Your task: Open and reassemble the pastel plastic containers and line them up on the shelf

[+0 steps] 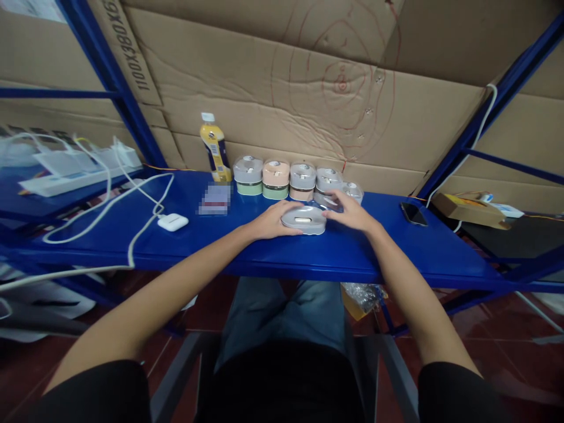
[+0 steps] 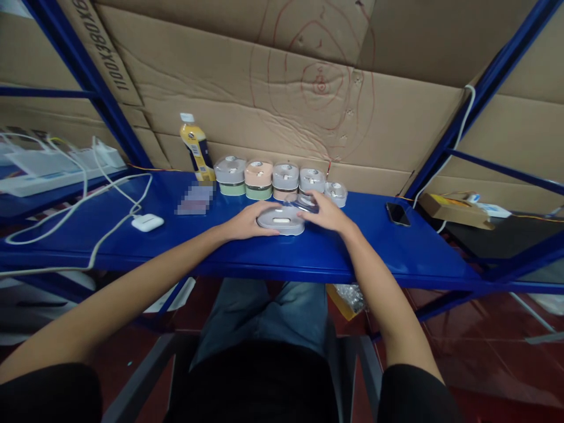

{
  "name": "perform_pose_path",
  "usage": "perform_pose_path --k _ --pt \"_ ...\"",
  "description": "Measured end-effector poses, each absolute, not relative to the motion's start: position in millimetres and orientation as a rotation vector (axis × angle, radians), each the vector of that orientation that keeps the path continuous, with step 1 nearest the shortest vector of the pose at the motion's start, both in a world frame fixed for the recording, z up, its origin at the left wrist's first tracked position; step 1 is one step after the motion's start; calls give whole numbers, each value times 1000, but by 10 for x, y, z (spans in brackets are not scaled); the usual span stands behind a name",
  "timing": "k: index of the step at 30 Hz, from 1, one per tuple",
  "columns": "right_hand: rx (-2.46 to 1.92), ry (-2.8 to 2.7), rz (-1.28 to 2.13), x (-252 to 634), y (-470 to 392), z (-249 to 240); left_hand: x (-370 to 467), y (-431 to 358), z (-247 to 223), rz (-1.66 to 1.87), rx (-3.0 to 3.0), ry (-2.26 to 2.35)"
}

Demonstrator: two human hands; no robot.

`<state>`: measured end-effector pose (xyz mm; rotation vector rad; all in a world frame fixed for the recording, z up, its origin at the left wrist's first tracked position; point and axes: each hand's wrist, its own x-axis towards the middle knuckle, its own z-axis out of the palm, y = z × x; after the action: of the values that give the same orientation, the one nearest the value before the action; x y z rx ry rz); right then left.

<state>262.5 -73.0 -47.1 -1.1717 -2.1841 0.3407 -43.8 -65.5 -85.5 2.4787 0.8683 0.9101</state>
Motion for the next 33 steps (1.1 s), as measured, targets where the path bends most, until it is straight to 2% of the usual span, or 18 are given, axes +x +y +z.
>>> perform_pose_path --k 5,12,19,23,27,33 --pt "-1436 -2157 470 3041 -579 -466 -456 -702 -805 774 2550 888" --pt "-1577 -2213 406 3083 -584 -432 -675 -561 -733 883 2513 999" --pt "-1569 -2318 383 3073 -560 -496 -1155 -330 -827 872 2450 1319" --pt "-1575 -2317 359 3083 -556 -490 -1165 -328 -843 899 2429 1317" --pt "-1403 -2182 231 3038 -615 -418 -937 -470 -778 1046 2473 1093" --pt "-943 -2170 279 2654 -696 -413 -514 -638 -811 991 2400 968"
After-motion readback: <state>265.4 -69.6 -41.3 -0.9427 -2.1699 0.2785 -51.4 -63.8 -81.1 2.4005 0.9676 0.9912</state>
